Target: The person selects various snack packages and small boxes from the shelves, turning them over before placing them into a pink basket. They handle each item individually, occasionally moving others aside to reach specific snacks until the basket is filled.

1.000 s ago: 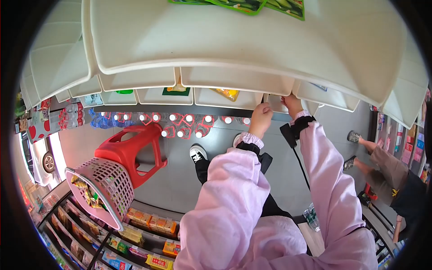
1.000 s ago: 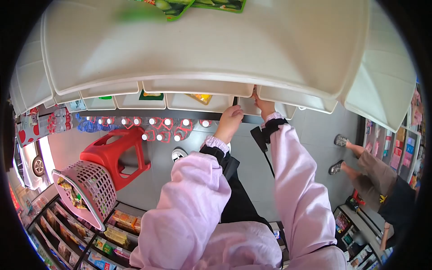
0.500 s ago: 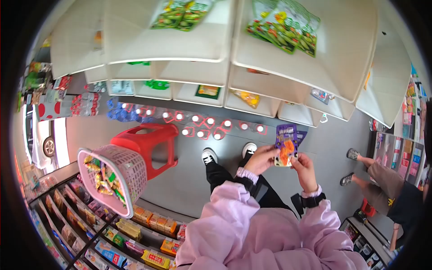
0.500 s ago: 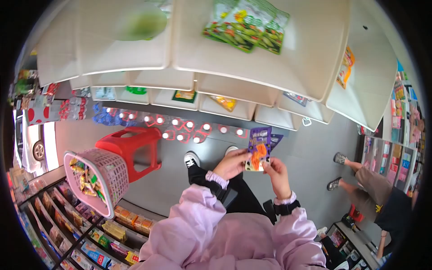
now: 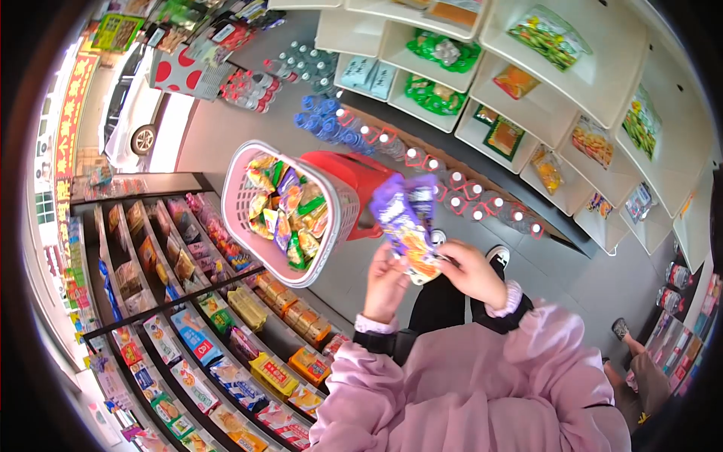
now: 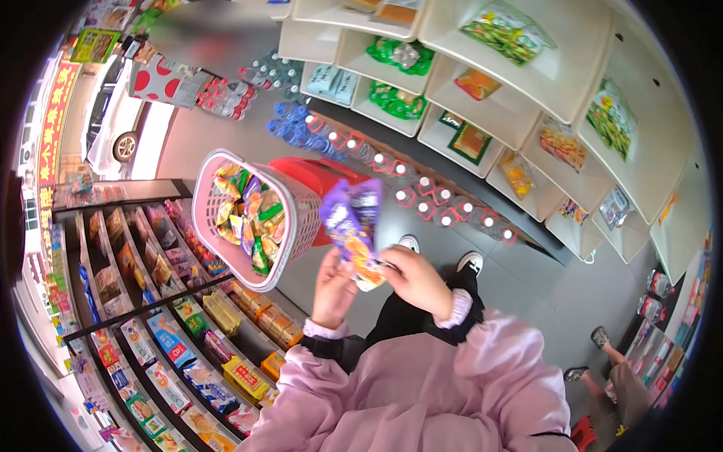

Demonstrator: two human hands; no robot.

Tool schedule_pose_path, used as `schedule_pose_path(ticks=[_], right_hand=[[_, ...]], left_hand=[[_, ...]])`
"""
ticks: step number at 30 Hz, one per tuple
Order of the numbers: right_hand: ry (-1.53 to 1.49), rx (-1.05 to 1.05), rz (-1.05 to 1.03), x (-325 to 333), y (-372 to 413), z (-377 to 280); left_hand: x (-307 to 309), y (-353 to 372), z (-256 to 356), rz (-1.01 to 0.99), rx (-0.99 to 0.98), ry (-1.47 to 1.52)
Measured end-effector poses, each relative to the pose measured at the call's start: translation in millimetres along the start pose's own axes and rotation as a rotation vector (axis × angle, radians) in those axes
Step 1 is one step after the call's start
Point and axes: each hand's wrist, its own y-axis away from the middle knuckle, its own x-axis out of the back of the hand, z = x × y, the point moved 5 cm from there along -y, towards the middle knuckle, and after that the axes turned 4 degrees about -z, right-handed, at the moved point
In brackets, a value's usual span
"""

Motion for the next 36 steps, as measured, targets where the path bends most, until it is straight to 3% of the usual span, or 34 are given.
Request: schedule_pose_path(ticks=[4, 7, 10, 11, 12, 13, 15, 17, 20, 22, 23, 27, 28, 30, 32, 36], right_hand=[[0.039, 0.194, -0.072, -79, -72, -18], [0.076, 0.123, -0.166, -141, -119, -16], [0.128, 0.011, -0.267, -197, -158, -13], [0.164, -0.012, -0.252, -205, -169, -23], [0.164, 0.081, -0.101, -224, -181, -16], [0.294, -0.057, -0.117, -249, -193, 4], [0.196, -0.037, -0.151, -284, -208, 29], [0.239, -0.04, -0.227, -275, -205, 15], [0.276, -0.083, -0.123, -276, -203, 20], [0.255, 0.056, -0.178, -265, -198, 19], [0.245, -0.082, -0.267, -264, -196, 26], [0.193, -0.051, -0.246, -226, -186, 21], [0.185, -0.045, -0.258, -209, -181, 14], [0.217, -0.088, -0.334, -185, -174, 16], [0.088, -0.023, -0.237, -146, -154, 16], [-0.001, 0.017, -0.049, -37, -83, 36]], left_hand=[[41, 19, 84, 0.168, -0.231, -0.061], [97, 31, 126, 0.321, -0.39, -0.104], [155, 39, 152, 0.382, -0.402, -0.165], [156, 38, 160, 0.385, -0.398, -0.173], [162, 36, 168, 0.392, -0.366, -0.169], [220, 37, 171, 0.385, -0.36, -0.15], [229, 27, 180, 0.445, -0.294, -0.125], [262, 23, 188, 0.49, -0.234, -0.07], [249, 18, 190, 0.6, -0.18, -0.135], [254, 23, 189, 0.623, -0.14, -0.214], [251, 22, 192, 0.591, -0.161, -0.357], [222, 25, 192, 0.719, -0.267, -1.001], [184, 23, 186, 0.915, -0.275, -0.75], [158, 10, 183, 0.783, -0.308, -0.863], [87, -8, 165, 0.549, -0.359, -0.761], [-2, -45, 90, 0.248, -0.198, -0.807]])
